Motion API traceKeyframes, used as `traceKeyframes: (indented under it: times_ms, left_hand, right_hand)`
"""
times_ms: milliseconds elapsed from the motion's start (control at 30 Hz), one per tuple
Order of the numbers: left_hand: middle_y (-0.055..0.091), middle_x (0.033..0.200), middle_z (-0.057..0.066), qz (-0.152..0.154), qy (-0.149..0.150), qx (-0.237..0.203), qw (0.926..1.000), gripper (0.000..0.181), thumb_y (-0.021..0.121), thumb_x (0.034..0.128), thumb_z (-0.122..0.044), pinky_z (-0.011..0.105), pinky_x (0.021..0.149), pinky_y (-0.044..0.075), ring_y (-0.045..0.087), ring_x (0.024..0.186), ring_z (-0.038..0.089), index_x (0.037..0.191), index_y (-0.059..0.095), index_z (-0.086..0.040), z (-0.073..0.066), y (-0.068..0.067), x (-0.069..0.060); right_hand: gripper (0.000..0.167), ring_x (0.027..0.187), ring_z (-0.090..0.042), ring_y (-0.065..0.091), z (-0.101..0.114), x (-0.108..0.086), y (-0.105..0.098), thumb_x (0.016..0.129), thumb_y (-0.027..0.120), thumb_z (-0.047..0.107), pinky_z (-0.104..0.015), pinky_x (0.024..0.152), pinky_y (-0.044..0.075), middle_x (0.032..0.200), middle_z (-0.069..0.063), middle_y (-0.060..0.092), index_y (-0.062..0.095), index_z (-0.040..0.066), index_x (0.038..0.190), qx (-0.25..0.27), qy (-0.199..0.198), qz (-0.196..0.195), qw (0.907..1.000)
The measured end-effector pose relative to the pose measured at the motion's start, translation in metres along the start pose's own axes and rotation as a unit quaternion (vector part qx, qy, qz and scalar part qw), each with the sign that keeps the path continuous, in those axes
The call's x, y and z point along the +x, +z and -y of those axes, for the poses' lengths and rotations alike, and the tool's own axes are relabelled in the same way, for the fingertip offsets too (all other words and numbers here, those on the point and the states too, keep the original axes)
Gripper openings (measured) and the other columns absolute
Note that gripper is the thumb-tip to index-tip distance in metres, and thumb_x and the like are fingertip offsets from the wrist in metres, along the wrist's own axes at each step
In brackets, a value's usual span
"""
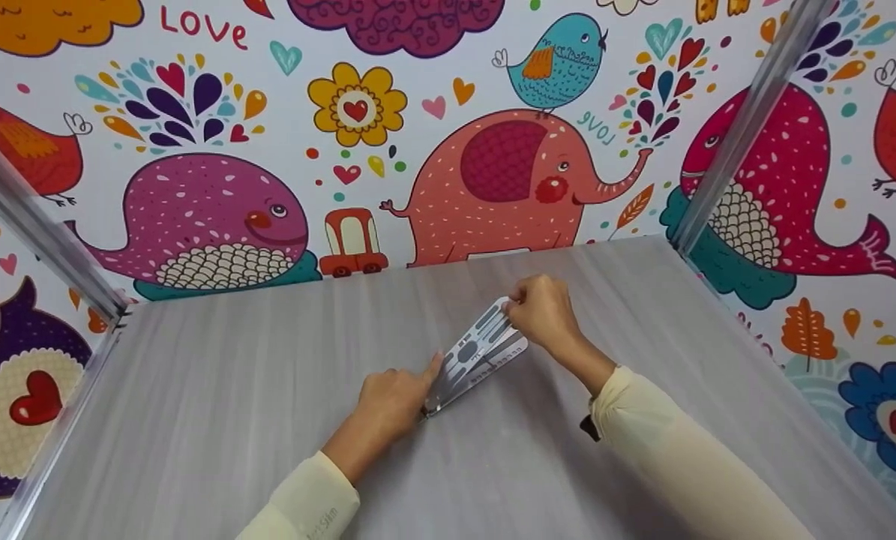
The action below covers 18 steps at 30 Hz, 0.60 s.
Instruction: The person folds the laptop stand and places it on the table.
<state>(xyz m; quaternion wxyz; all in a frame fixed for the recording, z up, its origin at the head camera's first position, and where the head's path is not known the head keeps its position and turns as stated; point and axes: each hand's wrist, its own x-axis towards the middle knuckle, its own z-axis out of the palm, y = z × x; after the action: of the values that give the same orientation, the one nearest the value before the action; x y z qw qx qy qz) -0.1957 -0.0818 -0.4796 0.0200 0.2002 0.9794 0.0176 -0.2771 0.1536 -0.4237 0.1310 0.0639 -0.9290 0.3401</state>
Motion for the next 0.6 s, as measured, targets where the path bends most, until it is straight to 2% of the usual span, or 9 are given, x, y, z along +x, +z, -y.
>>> traceKeyframes:
  times_ms: [100, 200, 300, 367, 467, 533, 600]
  left_hand:
    - [0.070, 0.084, 0.014, 0.010, 0.005, -0.019, 0.9998, 0.073, 0.071, 0.0931, -0.015, 0.044, 0.065, 0.054, 0.055, 0.069, 0.024, 0.158, 0.040, -0.023, 0.004, 0.000, 0.000]
    - [0.071, 0.094, 0.015, 0.037, -0.008, -0.057, 0.9977, 0.083, 0.077, 0.0885, -0.012, 0.043, 0.074, 0.057, 0.056, 0.076, 0.024, 0.160, 0.036, -0.027, 0.008, -0.001, 0.000]
    - [0.070, 0.105, 0.015, 0.061, -0.027, -0.103, 0.9924, 0.097, 0.086, 0.0810, -0.011, 0.043, 0.084, 0.058, 0.056, 0.084, 0.024, 0.160, 0.034, -0.032, 0.013, -0.003, -0.001]
    - [0.069, 0.112, 0.014, 0.067, -0.036, -0.125, 0.9892, 0.100, 0.088, 0.0780, -0.012, 0.044, 0.089, 0.058, 0.058, 0.089, 0.024, 0.160, 0.034, -0.033, 0.016, -0.004, -0.001]
    - [0.069, 0.119, 0.014, 0.058, -0.039, -0.141, 0.9875, 0.096, 0.088, 0.0783, -0.013, 0.048, 0.093, 0.057, 0.062, 0.097, 0.025, 0.158, 0.038, -0.031, 0.018, -0.002, -0.004]
    - [0.069, 0.119, 0.014, 0.046, -0.041, -0.141, 0.9881, 0.092, 0.088, 0.0784, -0.017, 0.050, 0.093, 0.057, 0.063, 0.099, 0.026, 0.157, 0.041, -0.029, 0.016, 0.000, -0.007]
    - [0.069, 0.117, 0.015, 0.036, -0.044, -0.133, 0.9895, 0.089, 0.088, 0.0784, -0.021, 0.052, 0.092, 0.056, 0.063, 0.099, 0.027, 0.156, 0.044, -0.027, 0.013, 0.002, -0.010]
  right_hand:
    - [0.008, 0.067, -0.021, 0.061, -0.001, -0.001, 0.001, 0.084, 0.078, 0.008, -0.028, 0.054, 0.045, 0.074, -0.009, 0.071, 0.076, 0.003, 0.078, 0.009, 0.007, 0.004, 0.9999]
    - [0.007, 0.069, -0.021, 0.063, -0.004, 0.001, 0.000, 0.086, 0.079, 0.010, -0.027, 0.056, 0.048, 0.077, -0.009, 0.071, 0.076, 0.004, 0.084, 0.026, 0.010, 0.023, 0.9994]
    - [0.016, 0.072, -0.022, 0.068, -0.011, 0.004, -0.002, 0.092, 0.076, 0.020, -0.026, 0.060, 0.052, 0.083, -0.010, 0.071, 0.074, 0.005, 0.093, 0.066, 0.023, 0.055, 0.9961]
    - [0.026, 0.078, -0.026, 0.071, -0.018, 0.007, -0.002, 0.100, 0.067, 0.030, -0.028, 0.066, 0.055, 0.091, -0.013, 0.072, 0.073, 0.005, 0.104, 0.118, 0.049, 0.075, 0.9890]
    - [0.040, 0.094, -0.032, 0.071, -0.033, 0.010, 0.000, 0.108, 0.049, 0.039, -0.035, 0.079, 0.056, 0.109, -0.018, 0.070, 0.068, 0.008, 0.122, 0.173, 0.094, 0.094, 0.9758]
    - [0.038, 0.104, -0.035, 0.069, -0.045, 0.012, 0.004, 0.109, 0.046, 0.032, -0.040, 0.087, 0.055, 0.120, -0.018, 0.068, 0.063, 0.009, 0.133, 0.169, 0.103, 0.114, 0.9737]
    - [0.034, 0.111, -0.036, 0.066, -0.059, 0.014, 0.010, 0.106, 0.052, 0.020, -0.046, 0.094, 0.055, 0.126, -0.018, 0.067, 0.062, 0.008, 0.137, 0.118, 0.064, 0.144, 0.9805]
